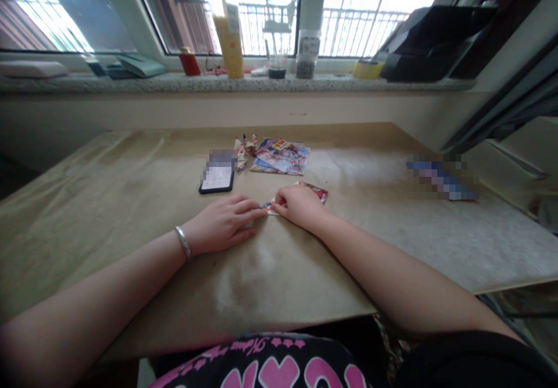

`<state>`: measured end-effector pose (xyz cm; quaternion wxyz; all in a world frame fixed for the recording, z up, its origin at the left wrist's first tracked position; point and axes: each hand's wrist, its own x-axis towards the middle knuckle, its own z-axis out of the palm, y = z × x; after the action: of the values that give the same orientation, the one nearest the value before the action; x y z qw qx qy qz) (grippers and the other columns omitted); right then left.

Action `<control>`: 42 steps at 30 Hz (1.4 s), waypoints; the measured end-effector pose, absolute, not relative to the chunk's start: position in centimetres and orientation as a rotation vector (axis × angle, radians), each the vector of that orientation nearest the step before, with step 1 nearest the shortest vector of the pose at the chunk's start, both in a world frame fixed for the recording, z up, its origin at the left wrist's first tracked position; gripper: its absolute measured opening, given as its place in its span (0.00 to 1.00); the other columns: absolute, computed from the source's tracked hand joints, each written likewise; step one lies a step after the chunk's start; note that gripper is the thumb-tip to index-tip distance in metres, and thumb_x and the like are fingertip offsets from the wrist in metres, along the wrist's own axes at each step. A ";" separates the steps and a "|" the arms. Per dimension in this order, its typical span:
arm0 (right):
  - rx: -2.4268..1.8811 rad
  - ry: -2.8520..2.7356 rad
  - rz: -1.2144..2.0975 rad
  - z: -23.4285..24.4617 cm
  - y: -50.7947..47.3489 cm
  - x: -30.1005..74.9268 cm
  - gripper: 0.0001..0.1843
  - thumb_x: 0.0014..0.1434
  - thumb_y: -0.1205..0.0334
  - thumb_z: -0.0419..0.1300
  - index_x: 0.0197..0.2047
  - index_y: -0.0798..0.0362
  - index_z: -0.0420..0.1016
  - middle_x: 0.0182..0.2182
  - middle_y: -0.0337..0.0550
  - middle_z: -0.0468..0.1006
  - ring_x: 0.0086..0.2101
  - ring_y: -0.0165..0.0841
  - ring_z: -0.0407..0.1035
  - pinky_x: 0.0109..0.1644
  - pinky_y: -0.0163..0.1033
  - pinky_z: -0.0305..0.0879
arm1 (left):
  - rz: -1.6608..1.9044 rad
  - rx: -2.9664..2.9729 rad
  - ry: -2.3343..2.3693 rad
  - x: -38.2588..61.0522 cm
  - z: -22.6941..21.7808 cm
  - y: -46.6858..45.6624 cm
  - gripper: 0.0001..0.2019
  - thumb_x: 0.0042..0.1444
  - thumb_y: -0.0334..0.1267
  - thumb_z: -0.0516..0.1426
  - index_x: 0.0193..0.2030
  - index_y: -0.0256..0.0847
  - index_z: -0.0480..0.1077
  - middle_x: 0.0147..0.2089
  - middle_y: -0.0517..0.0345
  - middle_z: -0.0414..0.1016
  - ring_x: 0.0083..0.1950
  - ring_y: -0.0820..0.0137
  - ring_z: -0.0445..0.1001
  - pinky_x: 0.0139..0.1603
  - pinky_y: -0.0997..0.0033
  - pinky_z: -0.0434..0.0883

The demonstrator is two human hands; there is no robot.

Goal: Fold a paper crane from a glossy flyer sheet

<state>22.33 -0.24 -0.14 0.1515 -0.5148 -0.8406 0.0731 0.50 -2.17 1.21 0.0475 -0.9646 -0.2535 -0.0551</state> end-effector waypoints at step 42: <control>-1.464 -2.396 0.238 -0.1 -0.4 22.5 0.09 0.56 0.56 0.59 0.29 0.53 0.73 0.29 0.42 0.78 0.30 0.31 0.67 0.32 0.34 0.53 | -0.098 -2.995 -0.706 -0.7 2.9 -1.7 0.20 0.53 0.28 0.51 0.54 0.40 0.67 0.52 0.54 0.73 0.50 0.65 0.69 0.53 0.64 0.67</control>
<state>22.51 -0.36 -0.13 0.1609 -0.5128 -0.8392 0.0835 -0.73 -1.67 2.86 0.0312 -0.9723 -0.2293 -0.0317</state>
